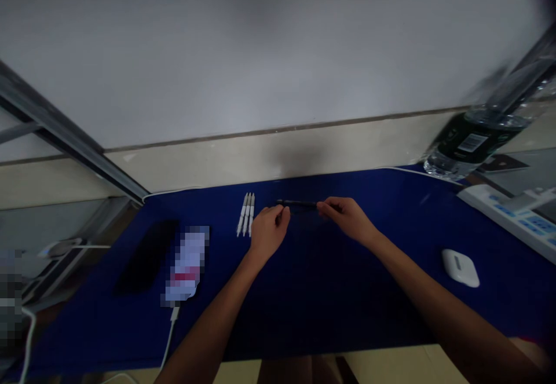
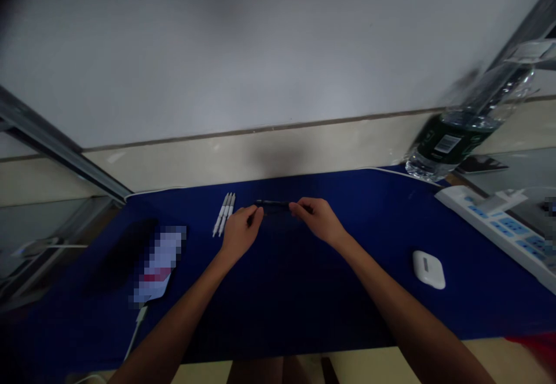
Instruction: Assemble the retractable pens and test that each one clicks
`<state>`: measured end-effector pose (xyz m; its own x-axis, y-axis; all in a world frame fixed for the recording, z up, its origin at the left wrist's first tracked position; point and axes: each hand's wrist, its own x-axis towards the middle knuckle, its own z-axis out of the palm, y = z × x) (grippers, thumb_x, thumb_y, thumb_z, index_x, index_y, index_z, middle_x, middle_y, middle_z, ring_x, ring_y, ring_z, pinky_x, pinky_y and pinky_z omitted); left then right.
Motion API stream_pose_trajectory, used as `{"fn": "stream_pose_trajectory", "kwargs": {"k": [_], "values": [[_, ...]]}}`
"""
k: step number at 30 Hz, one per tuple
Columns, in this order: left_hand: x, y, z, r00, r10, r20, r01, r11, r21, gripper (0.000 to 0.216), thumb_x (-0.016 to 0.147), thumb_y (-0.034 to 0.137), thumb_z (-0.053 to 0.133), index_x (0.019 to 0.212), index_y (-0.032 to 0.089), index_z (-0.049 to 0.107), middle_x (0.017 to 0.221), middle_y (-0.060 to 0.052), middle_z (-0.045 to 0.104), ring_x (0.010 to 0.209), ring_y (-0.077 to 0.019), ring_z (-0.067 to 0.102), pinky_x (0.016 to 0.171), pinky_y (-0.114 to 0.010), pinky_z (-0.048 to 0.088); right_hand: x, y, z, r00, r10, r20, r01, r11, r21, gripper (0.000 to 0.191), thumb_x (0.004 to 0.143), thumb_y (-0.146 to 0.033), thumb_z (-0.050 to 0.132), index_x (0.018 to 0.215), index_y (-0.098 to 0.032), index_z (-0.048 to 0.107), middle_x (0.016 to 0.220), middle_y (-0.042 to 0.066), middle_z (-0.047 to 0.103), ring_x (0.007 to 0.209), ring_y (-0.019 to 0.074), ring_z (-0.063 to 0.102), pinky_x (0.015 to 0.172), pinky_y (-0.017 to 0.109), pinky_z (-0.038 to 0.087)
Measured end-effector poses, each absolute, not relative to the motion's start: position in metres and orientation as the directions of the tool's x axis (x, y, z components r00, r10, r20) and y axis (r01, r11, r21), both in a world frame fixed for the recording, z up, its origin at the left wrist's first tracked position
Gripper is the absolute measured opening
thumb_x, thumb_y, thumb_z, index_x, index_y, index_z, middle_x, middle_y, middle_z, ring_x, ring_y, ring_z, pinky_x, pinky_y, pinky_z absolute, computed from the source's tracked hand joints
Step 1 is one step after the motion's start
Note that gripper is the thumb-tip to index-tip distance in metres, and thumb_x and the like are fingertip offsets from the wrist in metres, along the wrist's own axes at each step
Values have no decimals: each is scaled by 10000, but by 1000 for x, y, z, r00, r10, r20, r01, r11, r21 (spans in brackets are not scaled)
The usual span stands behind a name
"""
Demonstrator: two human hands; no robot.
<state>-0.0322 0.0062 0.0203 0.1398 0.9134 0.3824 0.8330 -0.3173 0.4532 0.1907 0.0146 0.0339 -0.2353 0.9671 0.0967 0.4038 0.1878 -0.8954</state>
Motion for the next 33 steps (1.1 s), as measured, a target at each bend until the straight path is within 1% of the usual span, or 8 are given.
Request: {"fn": "stream_pose_trajectory", "kwargs": {"k": [5,9,15,19,23,28,31,33], "values": [[-33,6,20,139,916,375,835,-312,452,377,973,360,394,638,196,450,576,18,477,622,-140,489,583,-266,283,191,17,29,-235,959,161,359,239,-902,243,849,-433,608,837,-198,667,710,11,617,599,130,517,542,260,373],[-33,6,20,148,917,369,838,-315,446,382,980,364,374,646,198,456,579,15,484,629,-145,496,584,-268,291,192,18,28,-231,958,167,336,240,-911,234,830,-425,632,903,-205,671,775,21,649,644,141,559,579,266,412],[-29,3,18,219,901,374,845,-367,389,388,1001,370,342,678,202,477,630,1,535,675,-158,523,633,-277,334,185,12,29,-263,952,154,400,253,-881,319,858,-498,579,787,-197,659,630,2,572,539,128,473,498,261,331],[-23,-2,16,350,871,345,833,-458,311,372,1010,364,326,734,208,521,671,-10,571,689,-167,530,673,-295,359,175,6,27,-356,915,191,445,346,-826,365,897,-477,532,693,-192,631,621,4,585,564,129,490,534,261,337],[-22,-2,16,374,865,335,821,-476,315,367,1011,357,331,745,205,534,670,-8,575,657,-161,517,682,-301,364,173,4,26,-387,900,202,468,380,-798,396,921,-466,498,661,-188,609,619,2,595,582,128,515,555,257,347],[-24,0,16,352,872,340,823,-461,331,363,1003,393,356,742,204,524,666,-2,568,674,-162,514,679,-294,358,179,9,28,-376,899,226,460,393,-797,325,911,-489,516,918,-203,670,709,9,642,600,138,554,559,254,388],[-25,0,16,329,874,358,833,-447,326,370,1003,408,351,747,204,524,683,-8,566,700,-167,514,663,-288,351,189,17,24,-220,917,333,594,397,-700,330,920,-453,514,1113,-203,612,728,20,637,602,156,565,581,276,406],[-25,0,17,312,876,367,836,-437,332,380,1004,406,346,735,202,520,662,-4,547,680,-163,503,663,-288,353,197,24,18,-120,917,381,717,345,-605,297,921,-412,514,1100,-199,615,766,48,639,681,190,588,629,303,424]]}}
